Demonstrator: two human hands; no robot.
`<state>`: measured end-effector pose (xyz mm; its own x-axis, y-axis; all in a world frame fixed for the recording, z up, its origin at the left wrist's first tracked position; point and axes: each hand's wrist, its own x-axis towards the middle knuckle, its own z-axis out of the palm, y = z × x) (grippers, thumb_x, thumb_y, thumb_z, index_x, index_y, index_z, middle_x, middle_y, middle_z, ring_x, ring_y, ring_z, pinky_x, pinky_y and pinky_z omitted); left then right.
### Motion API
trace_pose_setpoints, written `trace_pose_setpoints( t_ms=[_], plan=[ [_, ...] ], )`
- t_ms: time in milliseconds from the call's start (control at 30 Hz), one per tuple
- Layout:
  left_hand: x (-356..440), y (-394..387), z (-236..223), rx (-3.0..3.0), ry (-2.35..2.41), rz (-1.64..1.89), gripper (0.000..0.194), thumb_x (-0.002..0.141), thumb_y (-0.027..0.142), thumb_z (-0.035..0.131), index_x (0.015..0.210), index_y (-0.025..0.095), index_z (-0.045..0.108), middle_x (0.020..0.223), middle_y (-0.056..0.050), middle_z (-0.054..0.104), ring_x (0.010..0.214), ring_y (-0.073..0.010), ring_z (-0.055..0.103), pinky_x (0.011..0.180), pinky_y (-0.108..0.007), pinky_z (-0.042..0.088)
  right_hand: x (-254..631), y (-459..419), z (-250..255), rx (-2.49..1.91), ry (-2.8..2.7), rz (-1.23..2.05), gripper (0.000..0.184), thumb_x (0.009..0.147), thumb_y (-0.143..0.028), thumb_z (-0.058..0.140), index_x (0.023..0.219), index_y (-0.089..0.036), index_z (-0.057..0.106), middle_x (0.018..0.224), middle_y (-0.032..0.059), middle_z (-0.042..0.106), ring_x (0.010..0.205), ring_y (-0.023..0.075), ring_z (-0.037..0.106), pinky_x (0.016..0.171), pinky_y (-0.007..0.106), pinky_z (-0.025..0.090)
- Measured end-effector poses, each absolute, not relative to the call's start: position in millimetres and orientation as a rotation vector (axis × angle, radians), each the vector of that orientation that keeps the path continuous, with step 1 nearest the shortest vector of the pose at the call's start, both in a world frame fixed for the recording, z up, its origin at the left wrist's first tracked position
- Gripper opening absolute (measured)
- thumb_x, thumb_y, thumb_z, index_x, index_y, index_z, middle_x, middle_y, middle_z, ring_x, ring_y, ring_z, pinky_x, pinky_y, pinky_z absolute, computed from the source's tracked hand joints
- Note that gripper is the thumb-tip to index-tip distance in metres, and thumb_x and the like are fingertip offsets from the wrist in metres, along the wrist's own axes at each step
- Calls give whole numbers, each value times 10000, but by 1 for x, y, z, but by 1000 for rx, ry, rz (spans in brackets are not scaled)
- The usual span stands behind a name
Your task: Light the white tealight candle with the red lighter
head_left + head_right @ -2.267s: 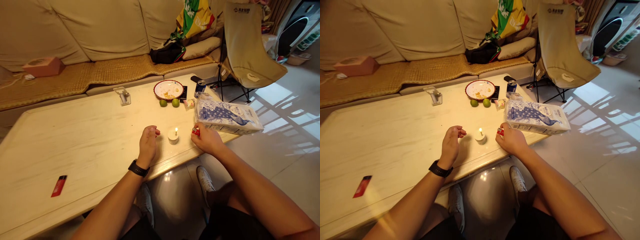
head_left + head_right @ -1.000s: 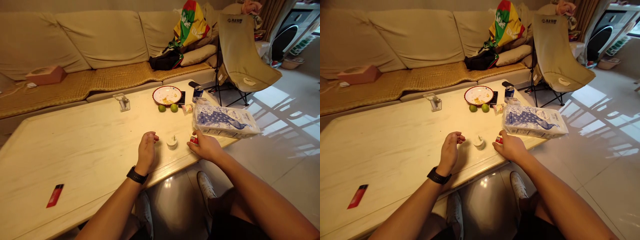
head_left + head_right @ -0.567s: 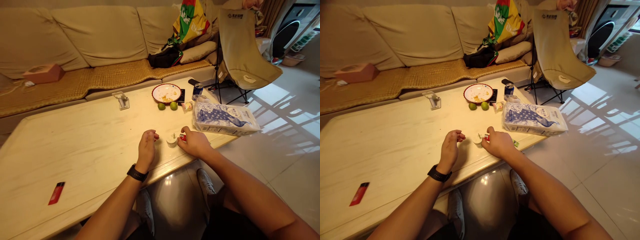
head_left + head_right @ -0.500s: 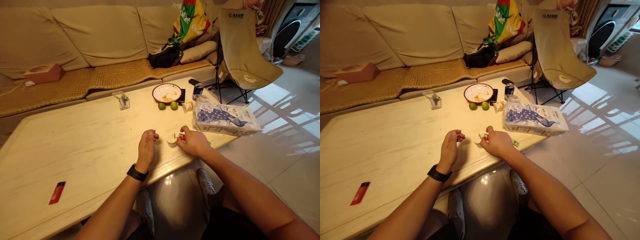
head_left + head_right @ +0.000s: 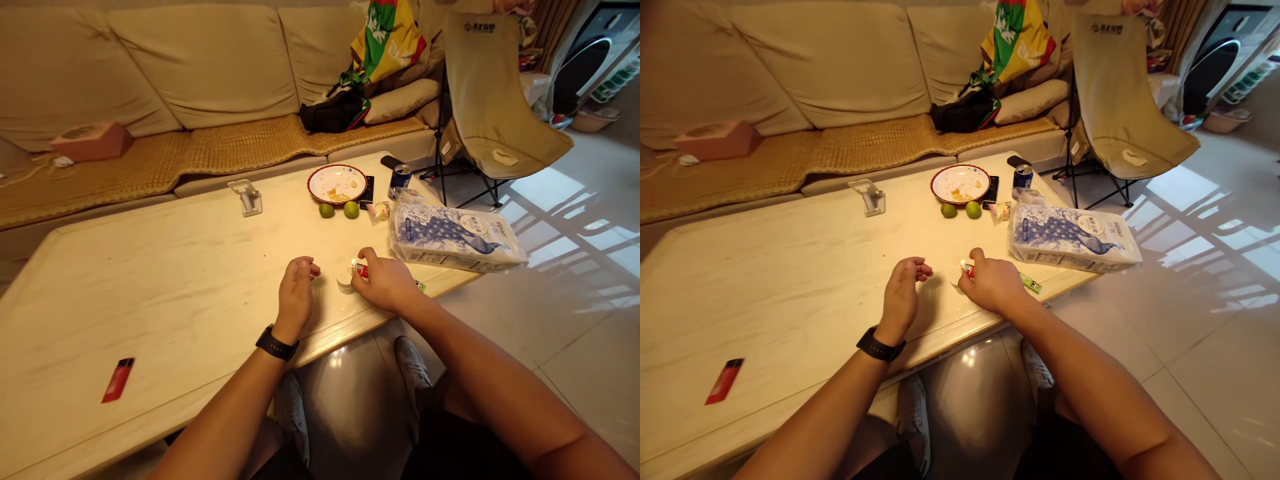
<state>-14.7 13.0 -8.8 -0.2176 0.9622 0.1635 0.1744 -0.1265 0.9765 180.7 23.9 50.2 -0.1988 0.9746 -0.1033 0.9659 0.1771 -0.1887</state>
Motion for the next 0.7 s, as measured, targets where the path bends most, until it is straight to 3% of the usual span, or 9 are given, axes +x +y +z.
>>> trace_pose_setpoints(
  t_ms=[700],
  plan=[
    [-15, 14, -10, 1330, 1440, 1413, 397, 988, 533, 407, 1078, 198, 601, 923, -55, 658, 884, -181, 615, 844, -348, 480, 186, 24, 53, -1998, -2327, 385, 502, 936, -514, 445, 1321, -193, 466, 970, 119, 744, 900, 300, 687, 773, 345, 431]
  ],
)
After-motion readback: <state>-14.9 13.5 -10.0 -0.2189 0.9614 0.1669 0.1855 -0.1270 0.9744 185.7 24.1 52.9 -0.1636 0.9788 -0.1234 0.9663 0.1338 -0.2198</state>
